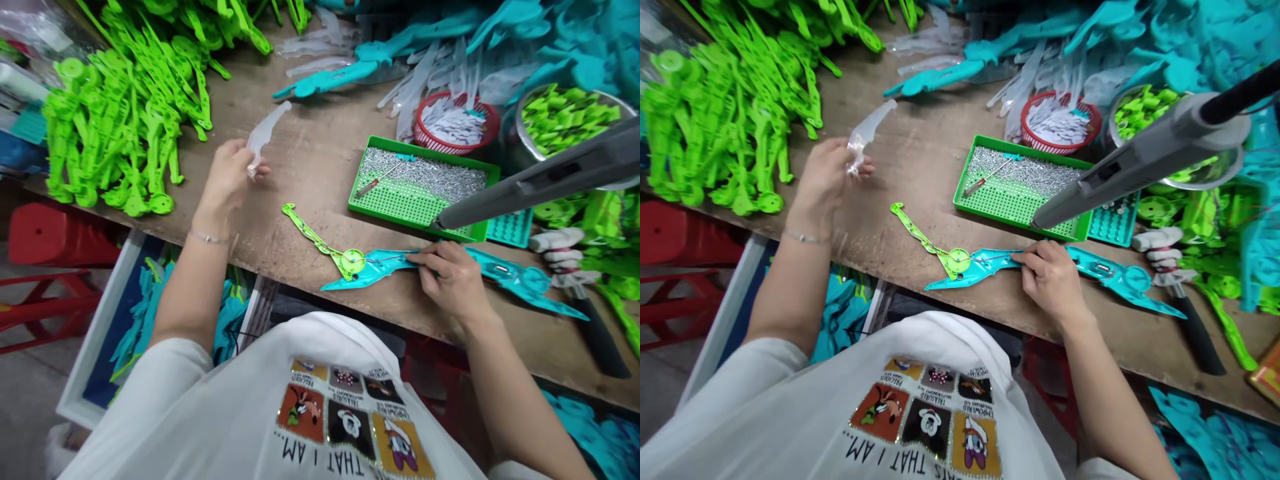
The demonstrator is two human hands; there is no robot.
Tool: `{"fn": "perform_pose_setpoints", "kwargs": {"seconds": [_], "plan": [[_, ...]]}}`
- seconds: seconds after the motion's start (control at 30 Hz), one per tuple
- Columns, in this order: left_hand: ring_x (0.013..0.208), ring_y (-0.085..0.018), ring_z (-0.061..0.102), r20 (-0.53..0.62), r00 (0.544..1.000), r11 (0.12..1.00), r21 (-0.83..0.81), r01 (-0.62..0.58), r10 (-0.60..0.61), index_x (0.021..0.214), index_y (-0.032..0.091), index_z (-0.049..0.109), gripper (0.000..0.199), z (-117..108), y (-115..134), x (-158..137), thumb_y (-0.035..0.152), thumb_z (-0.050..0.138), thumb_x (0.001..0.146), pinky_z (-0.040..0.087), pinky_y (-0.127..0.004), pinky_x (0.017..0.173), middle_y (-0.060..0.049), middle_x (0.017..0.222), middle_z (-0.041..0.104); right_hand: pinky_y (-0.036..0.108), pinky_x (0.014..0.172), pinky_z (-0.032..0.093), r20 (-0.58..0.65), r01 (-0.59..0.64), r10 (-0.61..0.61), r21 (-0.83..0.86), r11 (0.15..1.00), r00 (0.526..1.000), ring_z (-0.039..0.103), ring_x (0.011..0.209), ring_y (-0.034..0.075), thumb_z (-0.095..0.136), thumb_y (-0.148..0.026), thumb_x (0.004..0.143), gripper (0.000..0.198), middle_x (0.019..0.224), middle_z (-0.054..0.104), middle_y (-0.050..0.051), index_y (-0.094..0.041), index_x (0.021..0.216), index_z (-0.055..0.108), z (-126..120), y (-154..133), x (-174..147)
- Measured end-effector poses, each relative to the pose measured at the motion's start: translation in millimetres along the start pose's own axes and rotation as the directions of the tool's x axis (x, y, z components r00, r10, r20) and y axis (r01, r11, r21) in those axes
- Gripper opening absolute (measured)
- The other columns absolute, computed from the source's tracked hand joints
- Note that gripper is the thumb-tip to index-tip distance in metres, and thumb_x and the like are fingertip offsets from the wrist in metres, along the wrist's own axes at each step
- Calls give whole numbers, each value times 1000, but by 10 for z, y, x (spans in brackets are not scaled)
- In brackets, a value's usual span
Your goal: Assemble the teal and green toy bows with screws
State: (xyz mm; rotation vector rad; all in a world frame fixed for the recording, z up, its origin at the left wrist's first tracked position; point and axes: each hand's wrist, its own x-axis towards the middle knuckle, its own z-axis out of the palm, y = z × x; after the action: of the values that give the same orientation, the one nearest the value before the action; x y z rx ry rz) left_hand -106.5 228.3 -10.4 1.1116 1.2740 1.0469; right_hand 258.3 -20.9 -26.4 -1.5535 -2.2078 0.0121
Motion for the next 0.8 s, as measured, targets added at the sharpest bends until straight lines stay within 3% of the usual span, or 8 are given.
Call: {"fn": "perform_pose_setpoints", "kwargs": {"seconds": [0.07, 0.17, 0.3, 0.4, 0.53, 0.8], "plan": [[82, -13, 66, 30, 997, 989, -131, 75, -72, 92, 16, 64, 10, -29, 43, -584, 15, 68, 83, 51, -27, 77, 0, 83, 72, 36, 67, 49, -6, -7, 7, 8, 1000, 1000, 60, 76, 21, 56, -4, 86, 26, 81, 68, 8, -16, 91, 78, 8, 3, -5], [82, -13, 69, 19, 986, 955, -246, 165, -165, 96, 17, 65, 26, 29, -33, -1321, 26, 80, 76, 55, -25, 73, -3, 94, 75, 35, 66, 49, -12, -5, 5, 11, 1000, 1000, 60, 75, 21, 56, -4, 86, 26, 80, 67, 8, -16, 91, 78, 10, 2, -1], [85, -14, 73, 86, 940, 889, -305, 341, -331, 96, 17, 60, 45, 255, -258, -1846, 33, 90, 66, 60, -27, 79, -2, 93, 75, 35, 65, 48, -23, 2, -1, 26, 1000, 1000, 59, 73, 21, 56, -4, 86, 25, 78, 66, 9, -14, 89, 79, 6, -5, 16], [82, -16, 74, 120, 929, 888, -273, 369, -349, 104, 19, 53, 58, 467, -377, -1953, 34, 92, 64, 63, -28, 73, 0, 92, 74, 35, 65, 48, -18, -5, 6, 35, 999, 1000, 59, 72, 20, 55, -5, 86, 26, 76, 66, 9, -14, 90, 79, 3, -12, 23], [82, -15, 74, 105, 949, 919, -239, 315, -298, 118, 22, 43, 74, 664, -443, -1929, 36, 92, 64, 64, -28, 69, -2, 103, 73, 35, 66, 48, -3, -34, 34, 43, 999, 999, 60, 74, 21, 55, -6, 86, 27, 77, 66, 9, -15, 91, 80, 3, -15, 14], [76, -14, 73, 101, 963, 944, -197, 264, -248, 151, 31, 17, 109, 719, -547, -1910, 36, 89, 69, 64, -27, 69, 4, 94, 67, 35, 67, 48, 2, -71, 71, 64, 995, 997, 61, 75, 21, 55, -8, 85, 28, 78, 66, 8, -18, 90, 80, 3, -15, 13]]}}
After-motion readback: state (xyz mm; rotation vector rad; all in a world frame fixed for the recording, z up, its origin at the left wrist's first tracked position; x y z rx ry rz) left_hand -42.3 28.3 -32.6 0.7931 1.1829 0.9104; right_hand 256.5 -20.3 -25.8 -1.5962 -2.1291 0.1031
